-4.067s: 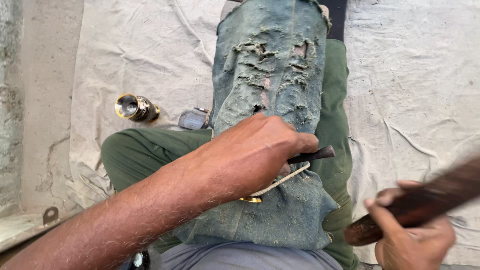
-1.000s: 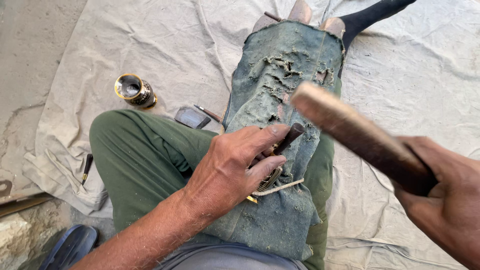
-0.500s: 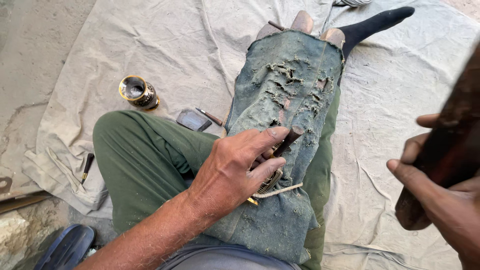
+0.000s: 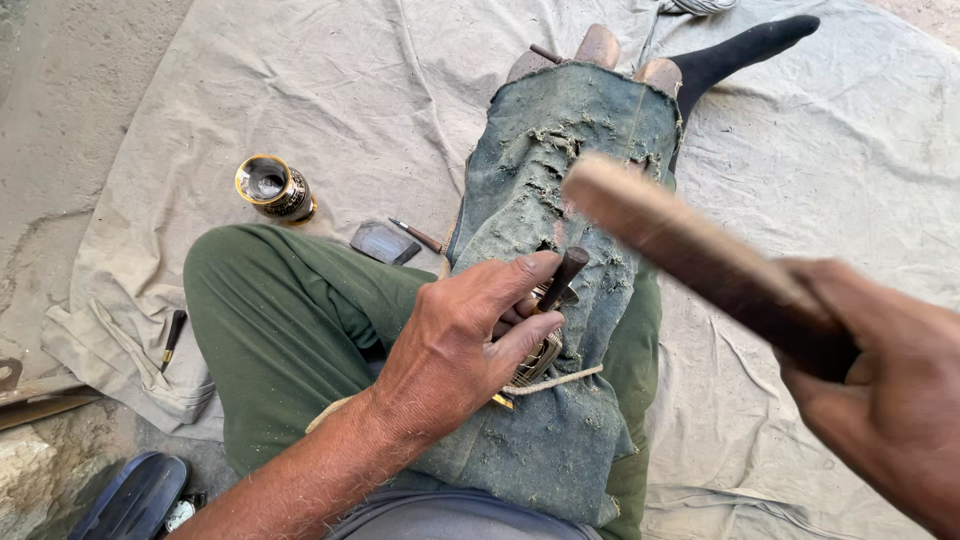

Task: The person sits on the ground with a brass pot resting on a worn cloth pad on their lap. They hold a punch against the pot's surface and strike it with a wooden mallet, repositioning the punch repeatedly to work the metal, with another brass vessel and a stone sitting on the cloth beside them.

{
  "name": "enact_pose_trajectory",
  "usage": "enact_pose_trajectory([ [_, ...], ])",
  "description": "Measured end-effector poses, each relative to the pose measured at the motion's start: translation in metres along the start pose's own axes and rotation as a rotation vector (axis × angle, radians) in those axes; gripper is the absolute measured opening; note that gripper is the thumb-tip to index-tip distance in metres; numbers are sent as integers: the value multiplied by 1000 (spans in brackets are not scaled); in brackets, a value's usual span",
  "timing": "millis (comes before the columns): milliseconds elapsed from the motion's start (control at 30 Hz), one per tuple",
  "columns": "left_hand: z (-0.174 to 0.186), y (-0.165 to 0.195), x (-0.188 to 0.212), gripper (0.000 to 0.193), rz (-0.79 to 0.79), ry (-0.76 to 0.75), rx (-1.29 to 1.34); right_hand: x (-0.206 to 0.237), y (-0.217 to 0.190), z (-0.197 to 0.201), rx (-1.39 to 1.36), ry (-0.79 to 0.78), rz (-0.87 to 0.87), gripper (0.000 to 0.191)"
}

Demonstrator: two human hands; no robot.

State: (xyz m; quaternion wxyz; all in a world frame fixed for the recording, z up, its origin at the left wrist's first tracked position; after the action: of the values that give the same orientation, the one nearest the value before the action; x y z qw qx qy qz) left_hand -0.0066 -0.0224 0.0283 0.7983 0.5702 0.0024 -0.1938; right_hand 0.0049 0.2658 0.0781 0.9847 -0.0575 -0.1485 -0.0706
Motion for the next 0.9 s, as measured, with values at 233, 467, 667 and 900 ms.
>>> enact_pose_trajectory([
  [233,1,3,1,48,10,30,-20,-7,-6,12,-330,68,-111,54],
  [467,2,2,3,49,59,34,-9,-8,-27,24,-242,160,15,49],
  [667,1,0,4,45,78,60,27,-10,-36,22,90,-14,55,56],
  [900,1,0,7,48,48,73,-28,-9,-32,31,-422,159,-9,53],
])
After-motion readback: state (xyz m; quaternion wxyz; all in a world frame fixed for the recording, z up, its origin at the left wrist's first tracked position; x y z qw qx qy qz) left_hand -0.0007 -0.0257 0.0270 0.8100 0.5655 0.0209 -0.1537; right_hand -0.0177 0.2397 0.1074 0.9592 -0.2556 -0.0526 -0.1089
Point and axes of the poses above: each hand's wrist, its own x-axis away from the middle knuckle, its own z-axis out of the back of the hand, y = z × x, the point moved 5 cm from there along -x, towards the middle knuckle, and after that the axes turned 2 degrees about -z, right-handed, at the moved point
